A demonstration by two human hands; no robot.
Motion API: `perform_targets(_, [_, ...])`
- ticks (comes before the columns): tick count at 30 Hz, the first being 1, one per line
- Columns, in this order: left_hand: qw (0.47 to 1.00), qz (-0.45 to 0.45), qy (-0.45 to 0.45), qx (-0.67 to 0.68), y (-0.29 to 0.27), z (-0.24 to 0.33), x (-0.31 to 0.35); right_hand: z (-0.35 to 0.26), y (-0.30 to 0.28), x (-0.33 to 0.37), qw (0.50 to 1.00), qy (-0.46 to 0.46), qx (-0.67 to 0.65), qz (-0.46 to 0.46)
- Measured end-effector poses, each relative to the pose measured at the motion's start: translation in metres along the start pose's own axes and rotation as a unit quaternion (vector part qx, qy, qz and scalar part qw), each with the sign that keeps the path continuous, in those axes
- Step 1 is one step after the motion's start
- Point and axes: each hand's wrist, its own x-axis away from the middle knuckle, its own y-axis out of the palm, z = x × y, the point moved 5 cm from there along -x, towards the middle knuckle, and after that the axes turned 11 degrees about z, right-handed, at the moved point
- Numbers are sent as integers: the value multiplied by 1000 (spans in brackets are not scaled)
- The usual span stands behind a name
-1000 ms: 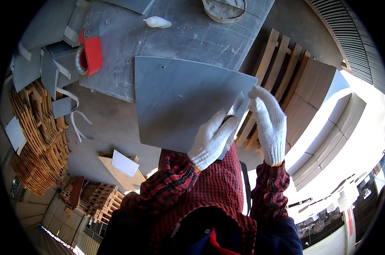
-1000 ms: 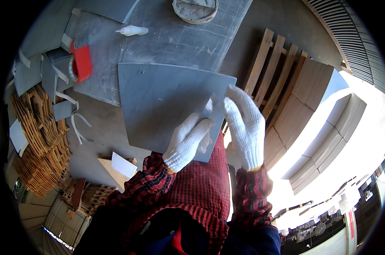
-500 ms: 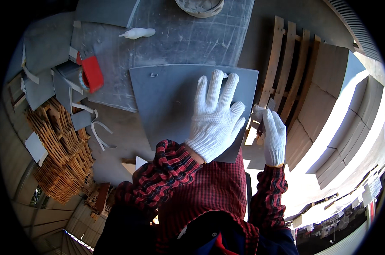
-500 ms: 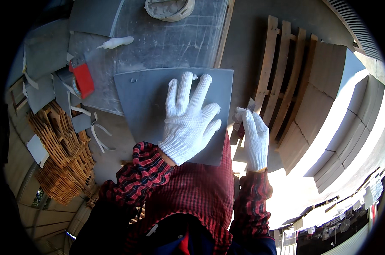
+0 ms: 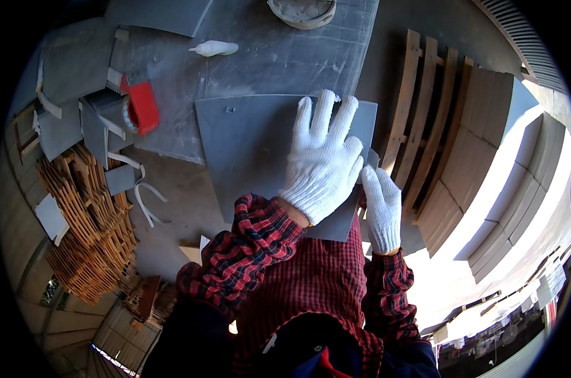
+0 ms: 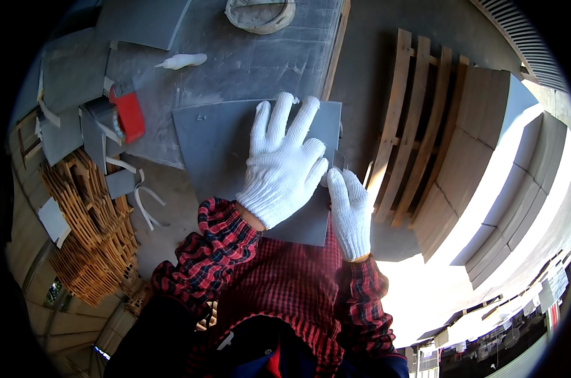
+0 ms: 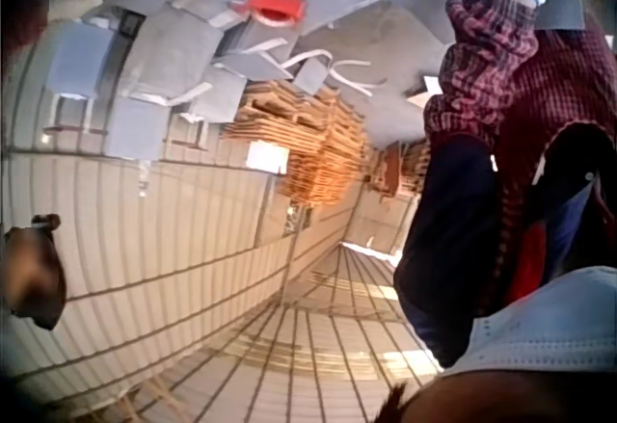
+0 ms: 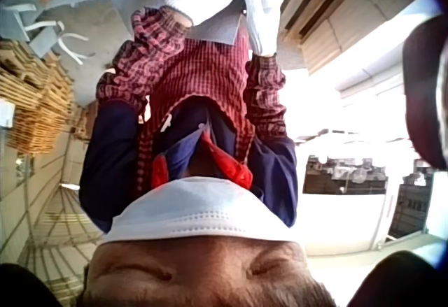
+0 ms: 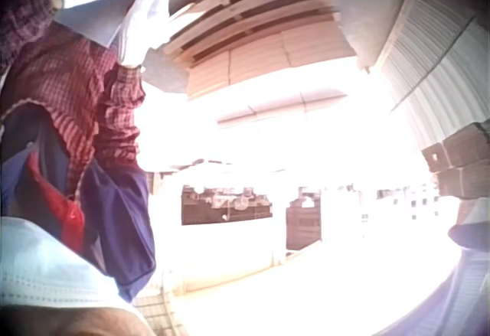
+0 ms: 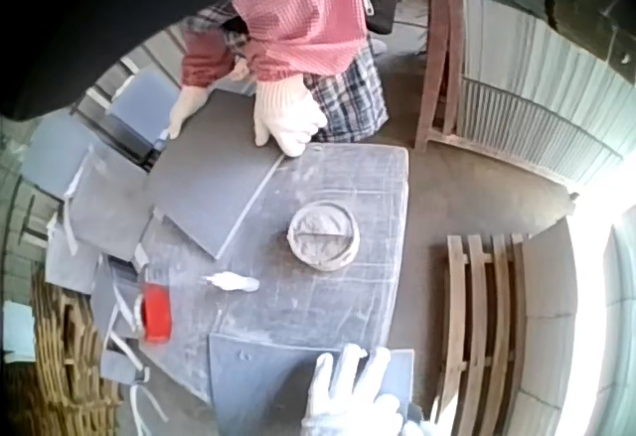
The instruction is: The person uses a utility knife to score and cut a gray sheet on a workbench. They repeatedly score the edges and corners, then snap off small pieces to shape the sheet. A second person is visible nearby but not directly involved in the cutting.
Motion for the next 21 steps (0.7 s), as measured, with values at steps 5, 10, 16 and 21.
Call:
perform_targets(5, [1000, 1, -8, 17, -15, -23, 20, 0, 25, 7, 997, -58, 9, -46])
perform_targets(10, [995, 86, 17, 52, -7, -53, 58, -6, 31, 6, 995, -87, 9, -55])
perform_targets(16, [987, 145, 44, 44, 8, -61, 77, -53, 15, -23, 984, -119, 123, -46])
perform_targets(21, [984, 156, 42, 69, 11, -63, 77, -77, 42, -39, 969, -159, 183, -57])
